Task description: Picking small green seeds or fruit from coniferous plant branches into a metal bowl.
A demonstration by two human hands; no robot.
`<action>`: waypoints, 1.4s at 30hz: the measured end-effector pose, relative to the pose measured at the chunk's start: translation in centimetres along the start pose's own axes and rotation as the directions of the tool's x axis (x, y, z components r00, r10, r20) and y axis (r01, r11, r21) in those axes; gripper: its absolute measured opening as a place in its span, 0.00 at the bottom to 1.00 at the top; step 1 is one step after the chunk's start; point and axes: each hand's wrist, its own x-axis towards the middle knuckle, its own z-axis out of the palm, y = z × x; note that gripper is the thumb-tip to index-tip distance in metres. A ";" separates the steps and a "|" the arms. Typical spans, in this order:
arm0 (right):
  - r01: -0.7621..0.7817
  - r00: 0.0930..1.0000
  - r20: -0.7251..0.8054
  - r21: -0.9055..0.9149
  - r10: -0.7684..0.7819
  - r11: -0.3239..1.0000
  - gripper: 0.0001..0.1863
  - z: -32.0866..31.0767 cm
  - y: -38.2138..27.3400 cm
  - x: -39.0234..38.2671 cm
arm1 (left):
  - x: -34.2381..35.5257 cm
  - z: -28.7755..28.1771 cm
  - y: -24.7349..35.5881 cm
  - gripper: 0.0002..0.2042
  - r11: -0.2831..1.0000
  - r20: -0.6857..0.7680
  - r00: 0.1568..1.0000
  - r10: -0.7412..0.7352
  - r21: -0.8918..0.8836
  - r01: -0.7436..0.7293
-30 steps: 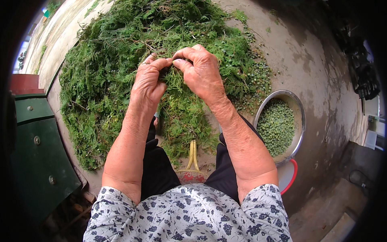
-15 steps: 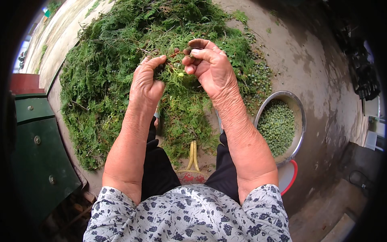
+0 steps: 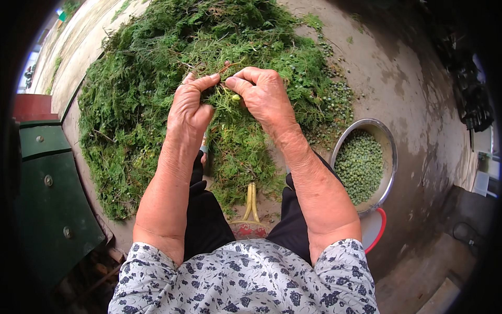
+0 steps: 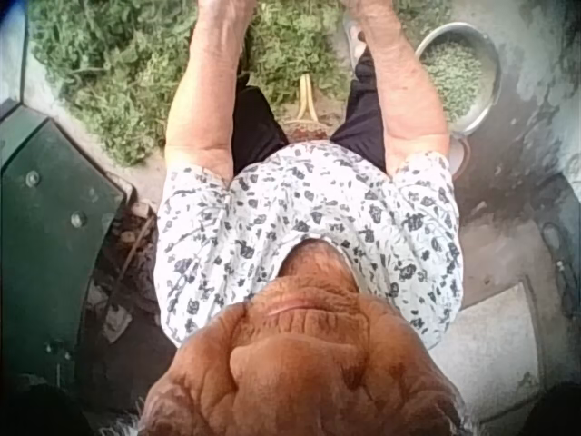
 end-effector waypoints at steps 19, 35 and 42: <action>-0.237 0.971 0.200 0.732 0.131 0.639 0.09 -0.9 0.7 0.6 | 1.3 -1.7 1.0 0.08 0.972 0.041 0.999 -0.013 -0.235 0.022; 0.038 0.996 -0.094 0.343 -0.006 0.938 0.11 -0.8 -1.0 -0.2 | -0.2 0.0 0.4 0.27 0.981 0.062 0.989 0.133 0.137 -0.140; 0.221 0.962 -0.152 -0.053 -0.226 0.974 0.17 -0.8 -0.2 0.2 | -1.2 0.9 0.4 0.37 0.971 0.123 0.980 0.159 0.161 -0.178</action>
